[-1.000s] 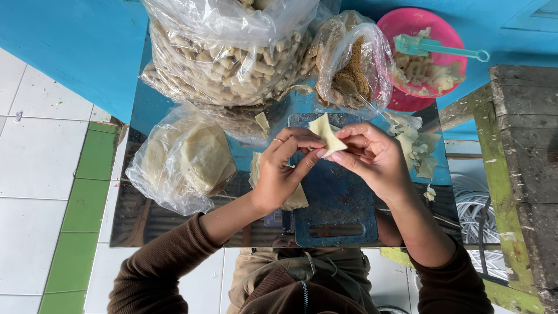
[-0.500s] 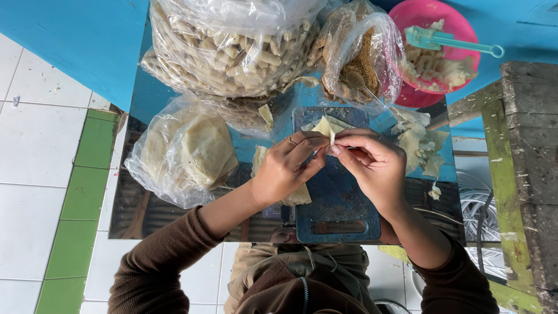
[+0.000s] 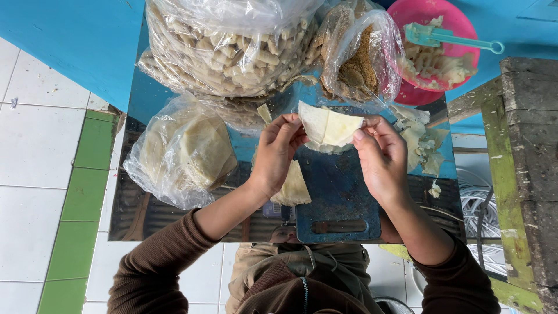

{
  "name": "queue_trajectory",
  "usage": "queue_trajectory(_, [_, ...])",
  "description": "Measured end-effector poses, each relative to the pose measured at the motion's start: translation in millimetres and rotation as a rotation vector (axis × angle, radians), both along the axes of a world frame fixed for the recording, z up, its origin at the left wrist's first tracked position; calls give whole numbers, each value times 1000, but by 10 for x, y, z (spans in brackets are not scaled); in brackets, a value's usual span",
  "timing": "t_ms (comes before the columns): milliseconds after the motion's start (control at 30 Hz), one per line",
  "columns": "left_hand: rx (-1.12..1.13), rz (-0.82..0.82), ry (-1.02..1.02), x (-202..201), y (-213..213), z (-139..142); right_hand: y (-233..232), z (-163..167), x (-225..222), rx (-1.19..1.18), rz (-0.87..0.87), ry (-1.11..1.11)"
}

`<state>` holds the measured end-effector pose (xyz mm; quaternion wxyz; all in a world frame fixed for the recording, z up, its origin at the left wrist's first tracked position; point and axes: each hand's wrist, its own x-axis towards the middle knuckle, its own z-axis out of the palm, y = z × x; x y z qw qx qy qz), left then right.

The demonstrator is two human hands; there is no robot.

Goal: The person tears pieces from a soft white food block by hand and arranges the torn pieces in rows on a cutting board. They pull a wrapped block from a plastic bag, tear off flat slices one at a time, and reach into a pink bowl of prepared pieces at the end.

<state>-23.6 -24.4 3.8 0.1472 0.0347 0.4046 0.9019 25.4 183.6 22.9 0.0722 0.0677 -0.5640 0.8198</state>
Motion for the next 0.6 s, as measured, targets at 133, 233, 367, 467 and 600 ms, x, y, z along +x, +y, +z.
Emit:
queue_trajectory(133, [208, -78, -208, 45, 5, 37, -40, 15, -12, 133, 0, -35])
queue_trajectory(233, [-11, -117, -136, 67, 52, 34, -83, 46, -17, 161, 32, -29])
queue_trajectory(367, [45, -11, -226, -37, 39, -49, 0, 95, -101, -159, 1, -103])
queue_trajectory(467, [103, 81, -217, -104, 9, -128, 129, 103, -204, -325, -84, -135])
queue_trajectory(600, [95, 177, -187, -131, -30, -177, 271, 125, -264, -407, -104, -93])
